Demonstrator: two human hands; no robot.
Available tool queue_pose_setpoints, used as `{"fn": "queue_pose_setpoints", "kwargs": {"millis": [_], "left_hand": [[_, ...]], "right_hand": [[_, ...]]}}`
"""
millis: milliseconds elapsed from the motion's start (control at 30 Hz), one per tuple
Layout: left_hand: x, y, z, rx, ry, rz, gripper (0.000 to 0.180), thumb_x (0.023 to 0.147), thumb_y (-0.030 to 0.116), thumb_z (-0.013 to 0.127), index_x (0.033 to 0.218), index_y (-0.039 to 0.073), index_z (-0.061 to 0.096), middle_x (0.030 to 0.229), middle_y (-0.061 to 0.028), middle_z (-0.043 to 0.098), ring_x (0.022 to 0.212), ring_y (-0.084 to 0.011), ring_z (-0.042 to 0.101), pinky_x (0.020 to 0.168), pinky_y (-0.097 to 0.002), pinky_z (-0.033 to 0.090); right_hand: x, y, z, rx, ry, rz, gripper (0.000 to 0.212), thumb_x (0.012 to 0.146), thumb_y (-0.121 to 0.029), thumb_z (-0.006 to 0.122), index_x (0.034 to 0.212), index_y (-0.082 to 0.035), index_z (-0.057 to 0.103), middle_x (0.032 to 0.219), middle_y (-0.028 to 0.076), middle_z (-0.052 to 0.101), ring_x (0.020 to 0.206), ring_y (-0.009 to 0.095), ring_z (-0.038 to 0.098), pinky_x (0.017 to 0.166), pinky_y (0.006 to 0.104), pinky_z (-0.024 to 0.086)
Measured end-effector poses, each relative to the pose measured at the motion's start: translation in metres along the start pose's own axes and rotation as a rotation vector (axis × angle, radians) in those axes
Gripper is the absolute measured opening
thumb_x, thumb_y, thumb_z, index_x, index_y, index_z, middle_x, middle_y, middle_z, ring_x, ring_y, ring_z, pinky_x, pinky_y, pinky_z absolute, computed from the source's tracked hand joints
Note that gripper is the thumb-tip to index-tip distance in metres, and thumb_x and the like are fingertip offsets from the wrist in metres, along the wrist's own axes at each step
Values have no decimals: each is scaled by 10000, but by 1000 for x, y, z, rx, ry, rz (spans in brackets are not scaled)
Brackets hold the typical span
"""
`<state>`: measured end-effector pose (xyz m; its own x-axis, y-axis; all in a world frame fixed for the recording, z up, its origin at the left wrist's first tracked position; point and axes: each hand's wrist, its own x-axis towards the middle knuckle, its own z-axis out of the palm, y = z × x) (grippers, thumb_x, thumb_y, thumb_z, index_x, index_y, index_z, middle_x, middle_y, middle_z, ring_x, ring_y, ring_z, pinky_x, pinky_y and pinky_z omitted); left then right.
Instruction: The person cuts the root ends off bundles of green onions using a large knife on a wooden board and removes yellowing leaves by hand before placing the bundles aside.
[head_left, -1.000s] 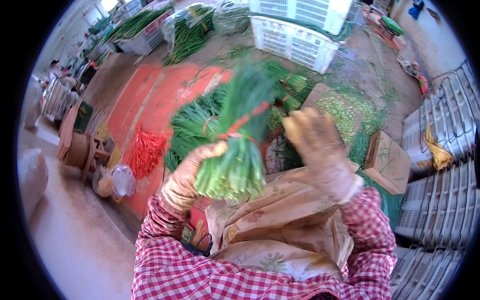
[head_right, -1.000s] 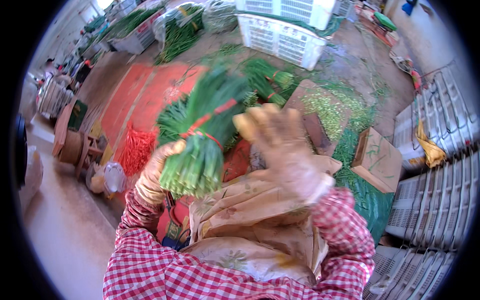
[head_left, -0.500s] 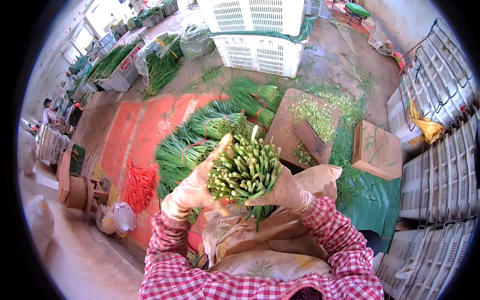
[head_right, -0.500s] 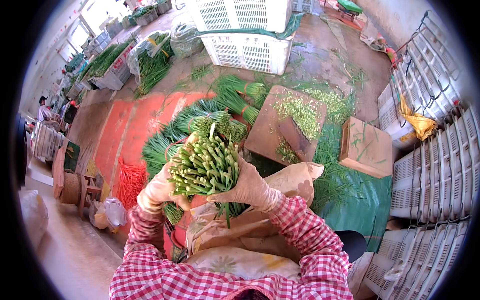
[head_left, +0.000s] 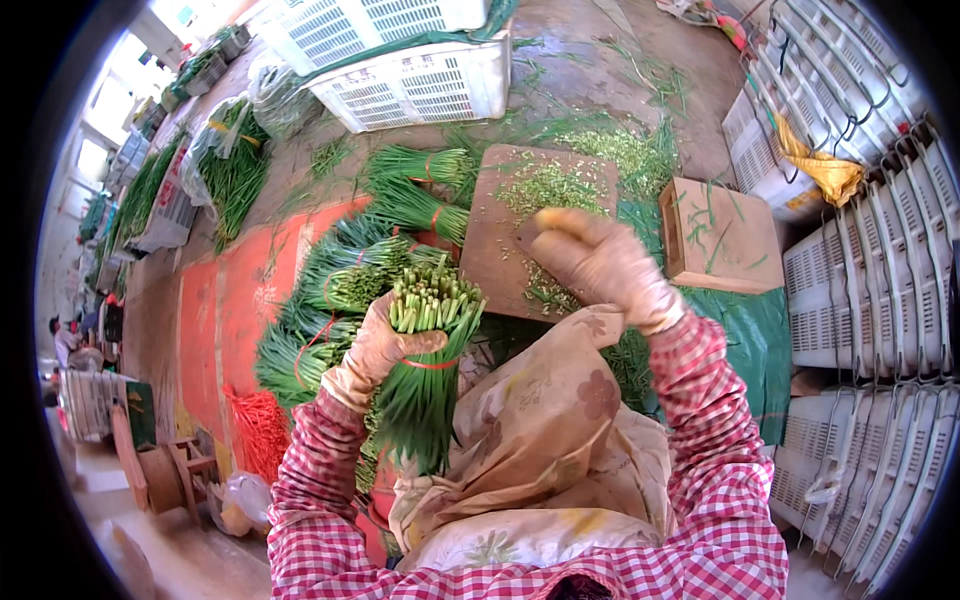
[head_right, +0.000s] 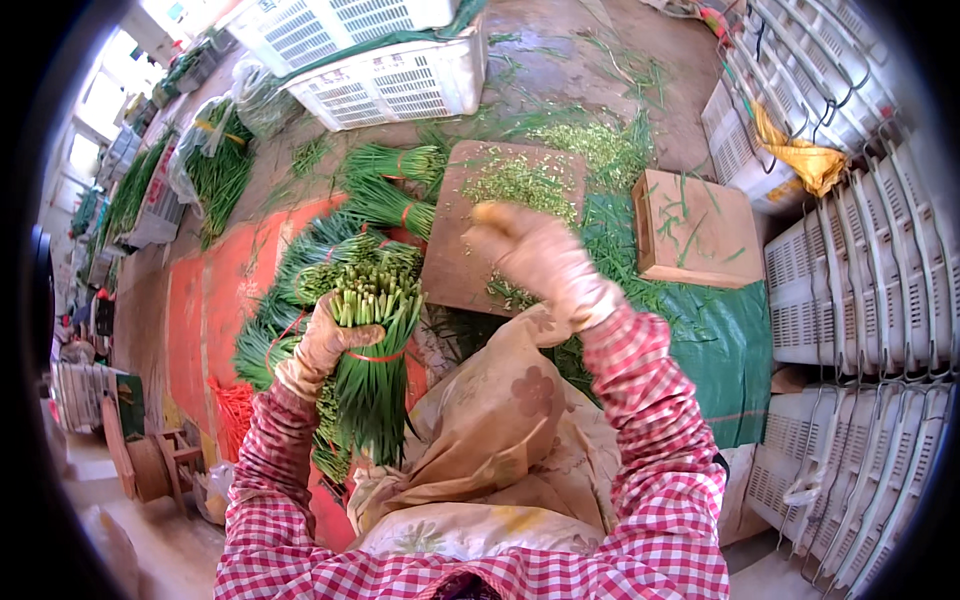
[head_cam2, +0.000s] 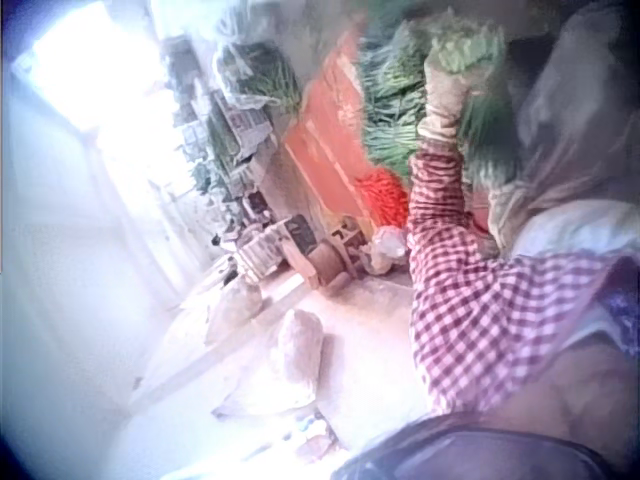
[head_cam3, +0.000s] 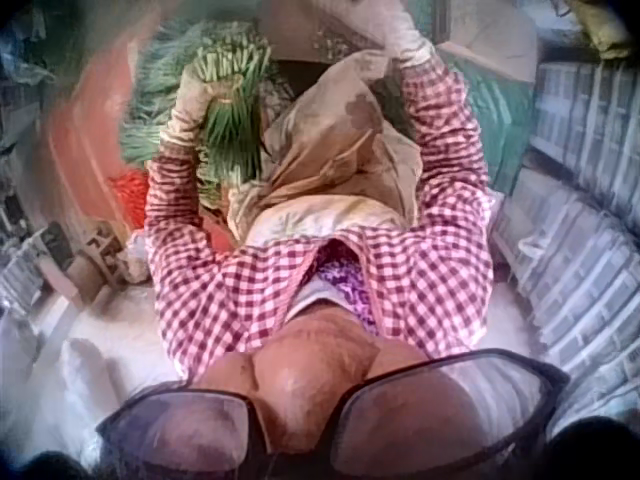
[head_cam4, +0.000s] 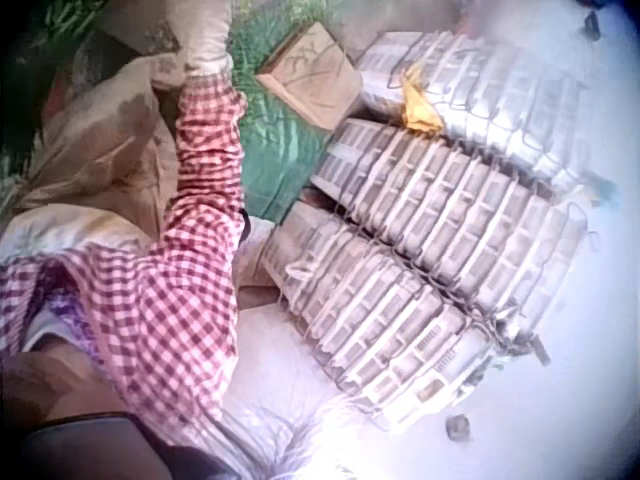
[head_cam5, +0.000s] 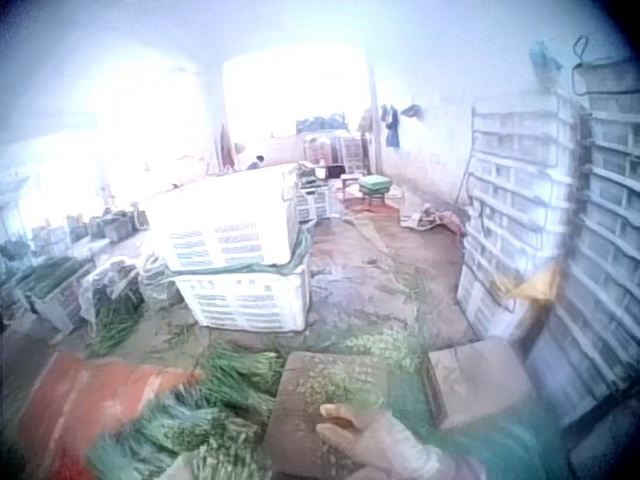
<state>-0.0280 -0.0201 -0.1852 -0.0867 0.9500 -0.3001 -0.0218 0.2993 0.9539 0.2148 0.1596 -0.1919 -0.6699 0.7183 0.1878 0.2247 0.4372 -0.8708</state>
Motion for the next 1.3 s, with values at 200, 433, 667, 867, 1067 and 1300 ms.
{"fn": "queue_pose_setpoints", "kwargs": {"millis": [200,433,667,867,1067,1300], "left_hand": [[77,-43,6,100,-42,12,695,694,51,819,1288,-4,462,1189,-41,615,1058,-116,581,944,-284,464],[148,-130,4,489,28,-93,738,656,232,838,1240,-27,468,1091,-117,647,1011,-213,627,898,-317,491],[228,-129,53,1090,95,-434,741,617,348,813,1166,-40,500,1073,-228,639,1011,-340,631,868,-402,504],[245,-146,41,1057,123,-490,796,569,352,858,1151,-64,508,1039,-231,643,991,-336,637,830,-387,514],[253,-151,59,1161,215,-492,649,580,363,820,1073,11,588,987,-191,674,933,-322,663,799,-403,530],[254,-150,54,1117,201,-456,526,567,341,821,961,24,674,957,-199,685,916,-338,669,784,-407,533]], "right_hand": [[-22,150,-7,-621,-140,546,444,877,-395,609,1119,-23,630,968,183,676,892,341,657,778,423,515],[-32,232,85,-858,-295,606,794,850,-495,585,1488,-153,260,1080,150,595,990,306,590,787,438,483],[-33,262,84,-782,-210,546,776,909,-433,531,1518,-172,128,982,192,573,827,337,600,726,444,504],[-2,177,36,-317,2,480,465,937,-361,504,1300,-83,425,777,194,605,731,349,636,648,439,518],[-26,142,27,-437,-13,230,192,918,-232,534,865,-49,512,735,182,601,621,364,608,529,439,497],[-45,157,38,-547,-115,267,184,907,-200,536,821,-40,510,681,183,587,603,354,610,506,425,494]]}}
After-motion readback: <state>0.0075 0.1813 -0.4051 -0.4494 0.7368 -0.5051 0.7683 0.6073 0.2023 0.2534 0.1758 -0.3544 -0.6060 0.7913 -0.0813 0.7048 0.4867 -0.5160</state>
